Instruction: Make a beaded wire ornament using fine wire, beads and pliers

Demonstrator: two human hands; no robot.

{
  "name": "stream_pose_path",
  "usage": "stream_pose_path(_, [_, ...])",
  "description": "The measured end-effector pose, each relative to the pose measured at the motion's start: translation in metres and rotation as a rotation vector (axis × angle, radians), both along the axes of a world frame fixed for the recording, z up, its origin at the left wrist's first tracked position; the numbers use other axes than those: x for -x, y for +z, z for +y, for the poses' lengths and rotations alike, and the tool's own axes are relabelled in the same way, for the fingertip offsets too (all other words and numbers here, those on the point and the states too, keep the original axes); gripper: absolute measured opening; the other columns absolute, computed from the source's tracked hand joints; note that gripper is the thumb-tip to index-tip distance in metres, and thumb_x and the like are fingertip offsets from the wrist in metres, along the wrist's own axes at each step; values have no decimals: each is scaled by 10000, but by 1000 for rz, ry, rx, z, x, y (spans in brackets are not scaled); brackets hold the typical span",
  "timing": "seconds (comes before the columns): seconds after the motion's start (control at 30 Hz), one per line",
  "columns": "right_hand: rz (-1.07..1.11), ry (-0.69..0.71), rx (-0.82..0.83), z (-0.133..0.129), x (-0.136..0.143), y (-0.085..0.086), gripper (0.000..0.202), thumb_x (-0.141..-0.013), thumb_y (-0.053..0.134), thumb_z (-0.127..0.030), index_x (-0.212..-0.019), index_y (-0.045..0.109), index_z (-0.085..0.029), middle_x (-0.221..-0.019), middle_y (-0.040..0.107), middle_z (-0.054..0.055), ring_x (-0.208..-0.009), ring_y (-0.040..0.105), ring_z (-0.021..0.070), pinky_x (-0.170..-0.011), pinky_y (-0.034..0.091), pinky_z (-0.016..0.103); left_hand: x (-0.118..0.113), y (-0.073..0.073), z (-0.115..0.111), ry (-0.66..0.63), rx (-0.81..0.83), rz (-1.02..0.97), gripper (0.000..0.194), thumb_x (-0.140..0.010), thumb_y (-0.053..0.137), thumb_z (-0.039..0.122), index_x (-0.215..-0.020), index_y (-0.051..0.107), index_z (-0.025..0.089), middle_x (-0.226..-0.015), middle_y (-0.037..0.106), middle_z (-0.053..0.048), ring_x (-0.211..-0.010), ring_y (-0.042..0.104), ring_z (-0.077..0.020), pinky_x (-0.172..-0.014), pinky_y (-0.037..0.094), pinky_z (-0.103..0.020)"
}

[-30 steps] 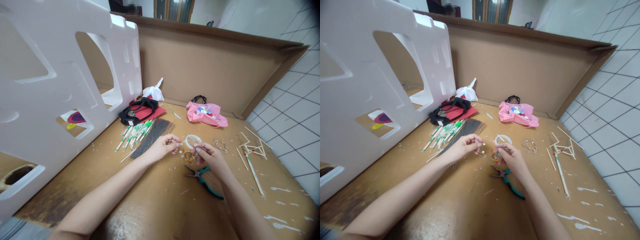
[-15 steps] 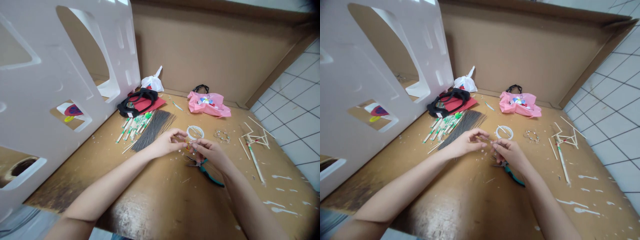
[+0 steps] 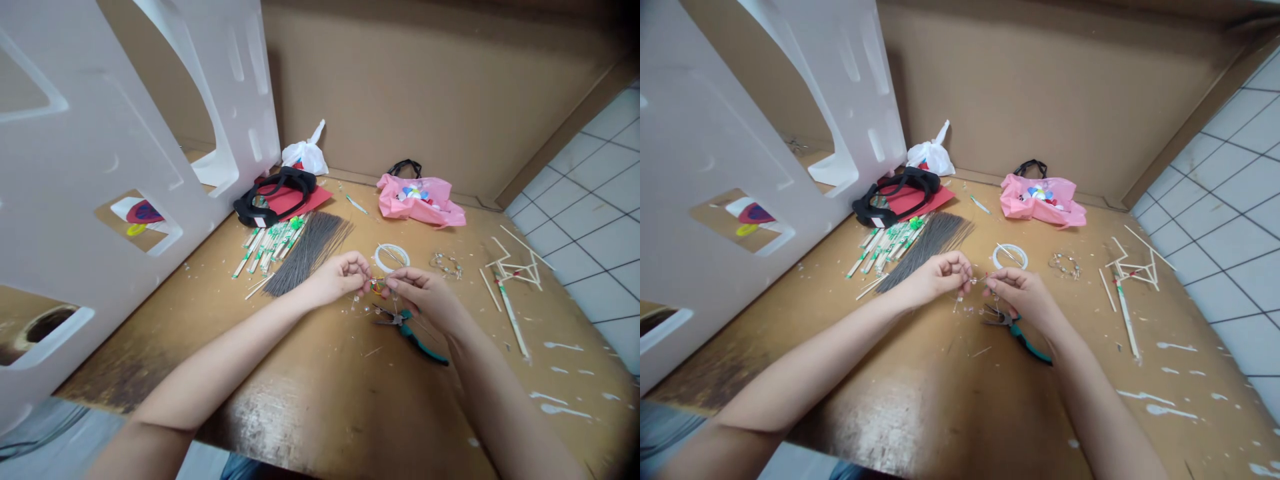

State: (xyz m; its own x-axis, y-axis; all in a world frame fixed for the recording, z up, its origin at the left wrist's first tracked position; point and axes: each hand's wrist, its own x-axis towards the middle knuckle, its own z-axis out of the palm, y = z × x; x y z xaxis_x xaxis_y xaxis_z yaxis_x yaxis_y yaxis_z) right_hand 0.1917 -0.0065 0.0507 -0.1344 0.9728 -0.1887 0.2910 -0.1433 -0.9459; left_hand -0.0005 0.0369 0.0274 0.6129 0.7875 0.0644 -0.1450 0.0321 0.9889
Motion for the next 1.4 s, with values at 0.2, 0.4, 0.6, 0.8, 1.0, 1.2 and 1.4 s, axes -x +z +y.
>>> stream_pose_path(0.2, [129,24,57,1,-3,-4,279,-742,639,-444,-844,649,-185,-753,670,18,-375,323,15,-359,230,199,3,3,2,7,197,-49,104,-768,588,172,-824,520,117,-848,652,-44,-609,640,-91,-643,519,-268])
stream_pose_path(0.4, [124,120,122,4,-8,-11,370,-686,715,-371,-1008,623,-213,-781,660,11,-424,388,35,-373,291,188,5,5,6,65,264,-130,96,-764,592,130,-822,516,122,-747,618,-3,-660,665,-118,-660,531,-267])
stream_pose_path(0.6, [89,55,103,5,-6,-13,256,-673,708,-325,-886,644,-199,-683,618,-14,-415,382,36,-390,310,194,8,9,6,66,291,-137,84,-759,595,119,-806,526,111,-745,612,-2,-684,668,-124,-709,533,-288])
stream_pose_path(0.8, [133,-11,64,4,-4,-8,229,-675,685,-316,-864,625,-202,-678,569,-35,-421,436,40,-402,304,200,9,7,9,60,277,-137,99,-758,623,156,-817,558,112,-788,617,-12,-722,653,-123,-712,518,-295])
stream_pose_path(1.0, [121,-33,-34,4,-7,-8,284,-704,675,-383,-912,595,-207,-692,552,-43,-454,469,53,-436,332,210,9,6,8,71,202,-42,169,-802,607,264,-884,580,118,-893,646,-57,-805,641,-125,-742,503,-284])
stream_pose_path(1.2, [156,-56,-61,6,-9,-5,333,-689,686,-415,-930,578,-212,-700,565,-31,-489,494,74,-460,354,227,6,6,3,-48,249,21,270,-767,652,322,-939,559,136,-914,671,-76,-773,657,-137,-741,507,-308])
stream_pose_path(1.4, [201,-68,-110,7,-10,-6,303,-701,685,-406,-915,573,-224,-707,594,-10,-529,518,100,-508,406,258,-4,-2,-2,-77,293,-41,370,-671,744,277,-954,560,127,-846,677,-61,-766,659,-144,-718,507,-294])
